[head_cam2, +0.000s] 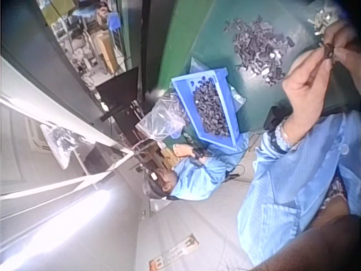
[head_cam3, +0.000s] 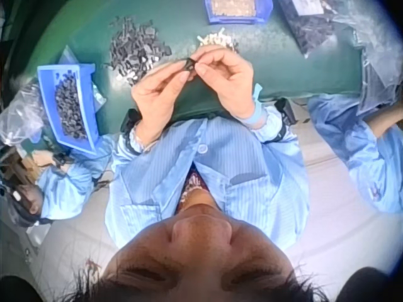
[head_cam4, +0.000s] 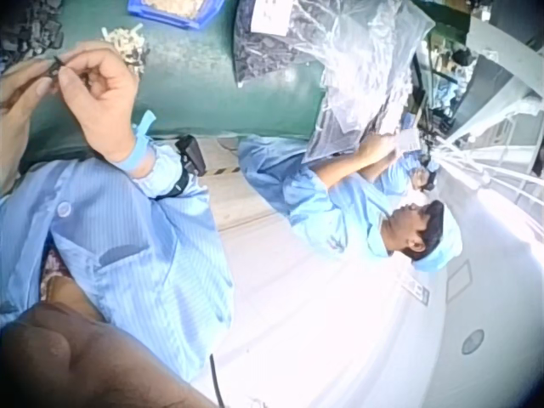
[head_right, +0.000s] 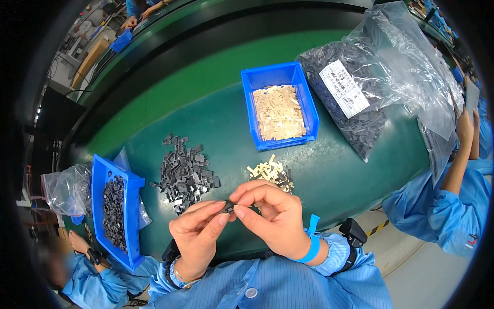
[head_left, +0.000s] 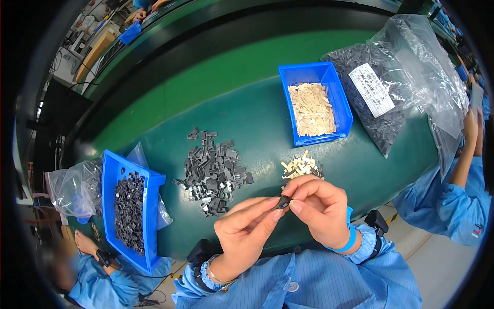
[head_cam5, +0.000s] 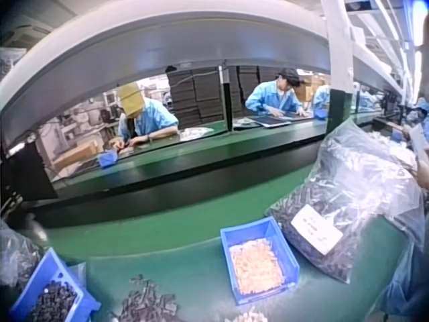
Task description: Assembling small black and white plastic components together on an industrial assembly line.
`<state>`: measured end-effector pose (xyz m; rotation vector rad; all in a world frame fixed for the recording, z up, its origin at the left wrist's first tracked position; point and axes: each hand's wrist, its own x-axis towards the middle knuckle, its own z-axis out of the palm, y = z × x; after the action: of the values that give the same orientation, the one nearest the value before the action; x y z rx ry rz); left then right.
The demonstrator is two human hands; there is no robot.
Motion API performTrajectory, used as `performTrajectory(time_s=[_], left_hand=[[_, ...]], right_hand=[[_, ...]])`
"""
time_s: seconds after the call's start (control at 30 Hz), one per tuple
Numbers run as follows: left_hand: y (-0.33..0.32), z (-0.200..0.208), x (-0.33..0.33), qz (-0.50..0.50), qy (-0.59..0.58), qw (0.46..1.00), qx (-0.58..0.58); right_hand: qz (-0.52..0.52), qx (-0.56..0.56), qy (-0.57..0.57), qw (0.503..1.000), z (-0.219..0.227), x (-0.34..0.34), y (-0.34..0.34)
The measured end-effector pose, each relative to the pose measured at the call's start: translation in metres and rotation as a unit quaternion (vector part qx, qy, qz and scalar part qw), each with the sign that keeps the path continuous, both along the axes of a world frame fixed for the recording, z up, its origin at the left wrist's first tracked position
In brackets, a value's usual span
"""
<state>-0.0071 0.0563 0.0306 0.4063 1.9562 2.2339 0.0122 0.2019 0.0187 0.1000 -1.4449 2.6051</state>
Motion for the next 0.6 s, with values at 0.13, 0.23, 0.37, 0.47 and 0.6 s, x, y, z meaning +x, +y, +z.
performTrajectory(time_s=[0.13, 0.23, 0.37, 0.47, 0.6], left_hand=[[-0.0003, 0.0004, 0.0006, 0.009, 0.009, 1.0, -0.017], [0.0001, 0.0011, 0.0012, 0.016, 0.01, 1.0, -0.024], [-0.0006, 0.0008, 0.0021, 0.019, 0.015, 0.999, -0.029], [-0.0008, 0.0003, 0.0026, 0.02, 0.014, 0.999, -0.04], [0.0023, 0.001, 0.002, 0.014, -0.009, 1.0, 0.01]], right_hand=[[-0.003, 0.005, -0.004, 1.0, 0.0007, 0.0004, -0.0015], [-0.009, -0.001, -0.01, 1.0, 0.0004, 0.0007, -0.0032], [-0.019, 0.007, -0.009, 1.0, 0.0023, 0.0013, -0.0043], [-0.024, 0.017, -0.006, 1.0, 0.0024, 0.0017, -0.0046], [-0.036, 0.031, -0.001, 0.999, 0.0025, 0.0017, -0.006]])
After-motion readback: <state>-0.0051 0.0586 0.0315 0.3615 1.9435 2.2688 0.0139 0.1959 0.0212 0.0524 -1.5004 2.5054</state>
